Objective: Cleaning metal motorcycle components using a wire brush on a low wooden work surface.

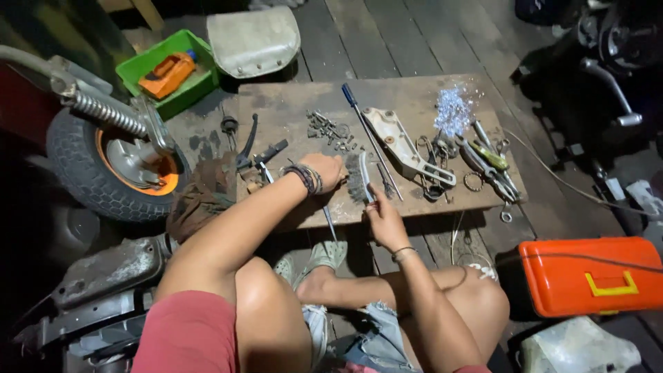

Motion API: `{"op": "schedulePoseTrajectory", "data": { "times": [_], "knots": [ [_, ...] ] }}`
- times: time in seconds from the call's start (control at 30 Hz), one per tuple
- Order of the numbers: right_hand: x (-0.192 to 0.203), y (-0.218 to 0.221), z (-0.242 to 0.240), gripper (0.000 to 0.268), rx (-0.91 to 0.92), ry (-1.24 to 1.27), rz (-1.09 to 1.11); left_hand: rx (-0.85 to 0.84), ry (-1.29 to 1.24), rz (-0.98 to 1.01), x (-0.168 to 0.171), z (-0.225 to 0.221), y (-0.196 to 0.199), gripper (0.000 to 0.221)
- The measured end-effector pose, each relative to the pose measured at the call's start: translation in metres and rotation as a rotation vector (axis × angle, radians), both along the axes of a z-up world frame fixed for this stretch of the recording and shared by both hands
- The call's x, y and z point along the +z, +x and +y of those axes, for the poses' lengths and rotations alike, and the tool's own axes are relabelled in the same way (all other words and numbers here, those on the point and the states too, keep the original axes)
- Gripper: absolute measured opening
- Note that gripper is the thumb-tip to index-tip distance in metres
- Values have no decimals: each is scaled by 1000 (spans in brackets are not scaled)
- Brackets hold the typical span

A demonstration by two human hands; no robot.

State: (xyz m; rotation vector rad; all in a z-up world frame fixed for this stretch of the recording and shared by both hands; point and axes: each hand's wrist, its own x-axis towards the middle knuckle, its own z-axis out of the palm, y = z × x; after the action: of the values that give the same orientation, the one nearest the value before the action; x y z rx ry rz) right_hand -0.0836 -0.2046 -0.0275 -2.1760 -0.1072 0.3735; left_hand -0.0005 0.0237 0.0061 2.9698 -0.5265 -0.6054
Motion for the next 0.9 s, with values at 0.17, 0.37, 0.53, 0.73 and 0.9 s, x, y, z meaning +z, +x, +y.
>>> {"op": "schedulePoseTrajectory", "data": {
  "times": [0.17, 0.37, 0.53, 0.73, 0.9],
  "knots": [
    [53, 9, 5, 62, -55, 70, -87, 2, 3, -13, -15, -1, 6, 43],
    [31, 3, 7, 60, 54, 56, -143, -25, 12, -41, -21, 0, 5, 39],
    [0, 7, -4, 58, 21, 9, -171, -40, 8, -47, -17, 2, 1, 40],
    [10, -5, 5, 64, 35, -4, -56, -27, 9, -31, 0, 1, -4, 39],
    [33, -17, 11, 64, -3, -45, -66, -22, 18, -26, 3, -1, -8, 38]
  ]
}}
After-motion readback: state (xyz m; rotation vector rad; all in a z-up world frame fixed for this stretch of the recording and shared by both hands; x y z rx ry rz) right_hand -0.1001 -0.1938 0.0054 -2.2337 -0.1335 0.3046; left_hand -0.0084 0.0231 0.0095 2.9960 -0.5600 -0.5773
